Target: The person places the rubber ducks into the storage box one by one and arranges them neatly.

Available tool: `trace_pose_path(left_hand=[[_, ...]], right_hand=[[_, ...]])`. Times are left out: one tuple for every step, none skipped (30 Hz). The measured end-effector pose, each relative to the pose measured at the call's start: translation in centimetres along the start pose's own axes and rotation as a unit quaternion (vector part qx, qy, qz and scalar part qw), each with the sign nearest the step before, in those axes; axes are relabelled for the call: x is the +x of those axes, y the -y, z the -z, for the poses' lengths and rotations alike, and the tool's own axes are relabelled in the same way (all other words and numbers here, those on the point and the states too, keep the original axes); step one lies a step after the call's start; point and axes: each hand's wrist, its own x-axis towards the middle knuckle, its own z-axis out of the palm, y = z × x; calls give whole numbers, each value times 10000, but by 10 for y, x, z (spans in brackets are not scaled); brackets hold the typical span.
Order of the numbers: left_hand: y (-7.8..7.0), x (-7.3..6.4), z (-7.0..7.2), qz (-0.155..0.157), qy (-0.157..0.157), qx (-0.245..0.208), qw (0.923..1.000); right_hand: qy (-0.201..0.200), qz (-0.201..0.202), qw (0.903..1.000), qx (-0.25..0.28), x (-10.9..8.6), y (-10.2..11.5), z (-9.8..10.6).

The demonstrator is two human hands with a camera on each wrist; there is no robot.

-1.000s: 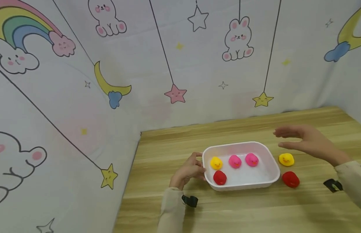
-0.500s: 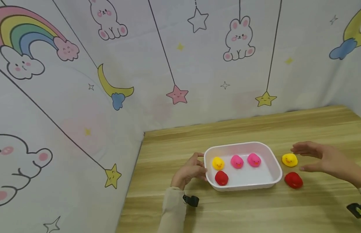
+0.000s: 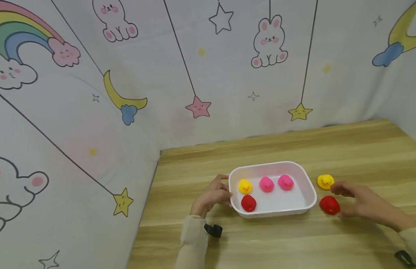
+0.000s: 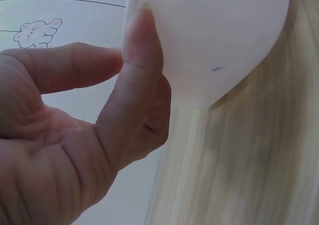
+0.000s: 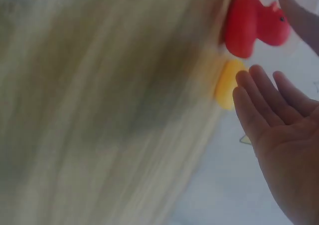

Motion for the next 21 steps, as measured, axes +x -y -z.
trace_pose_path(left_hand=[[-1, 0, 0, -1, -4, 8, 10000], [-1, 0, 1, 2, -5, 10, 10000], [-1, 0, 1, 11, 5, -1, 10000], [-1, 0, 1, 25, 12, -22, 10000], [-1, 0, 1, 44, 15, -28, 10000], [-1, 0, 1, 62, 19, -40, 10000], [-1, 0, 0, 68, 23, -51, 10000], [-1, 1, 0, 74, 24, -66, 9999], [-1, 1, 0, 79, 19, -80, 9999], [-1, 1, -1, 77, 8, -82, 9999], [-1, 1, -1, 76, -11, -82, 9999], [-1, 2, -1, 75, -23, -81, 9999], [0, 2, -1, 72, -29, -83, 9999], [0, 2, -1, 74, -32, -73, 9999], [0, 2, -1, 71, -32, -67, 9999], [1, 2, 0, 58, -24, -64, 10000], [1, 2, 0, 51, -17, -64, 10000], [1, 2, 0, 31, 1, -66, 10000], [1, 2, 1, 7, 16, -64, 10000], [2, 2, 1, -6, 27, -58, 10000], [2, 2, 1, -23, 38, -67, 10000]], right_hand=[[19, 1, 10000, -48, 0, -1, -3], [44, 34, 10000, -75, 1, -2, -5], [35, 103, 9999, -114, 2, -4, -8], [14, 154, 9997, -184, 2, -5, -10], [-14, 236, 9994, -238, 3, -6, -13], [-30, 366, 9989, -278, 4, -8, -15], [-53, 460, 9984, -312, 5, -9, -16], [-84, 566, 9977, -352, 7, -10, -17], [-116, 658, 9970, -381, 8, -11, -17], [-128, 727, 9965, -401, 10, -12, -17], [-129, 807, 9959, -399, 11, -12, -17], [-94, 835, 9957, -396, 12, -12, -17], [-69, 822, 9959, -382, 12, -12, -15], [-47, 798, 9962, -342, 12, -11, -14], [4, 734, 9969, -296, 12, -10, -12], [22, 696, 9973, -240, 11, -9, -9], [51, 624, 9979, -149, 11, -8, -7], [102, 492, 9987, -61, 10, -7, -4], [116, 370, 9992, 21, 9, -6, 0], [112, 270, 9995, 122, 9, -5, 2], [154, 138, 9996, 184, 9, -3, 6]])
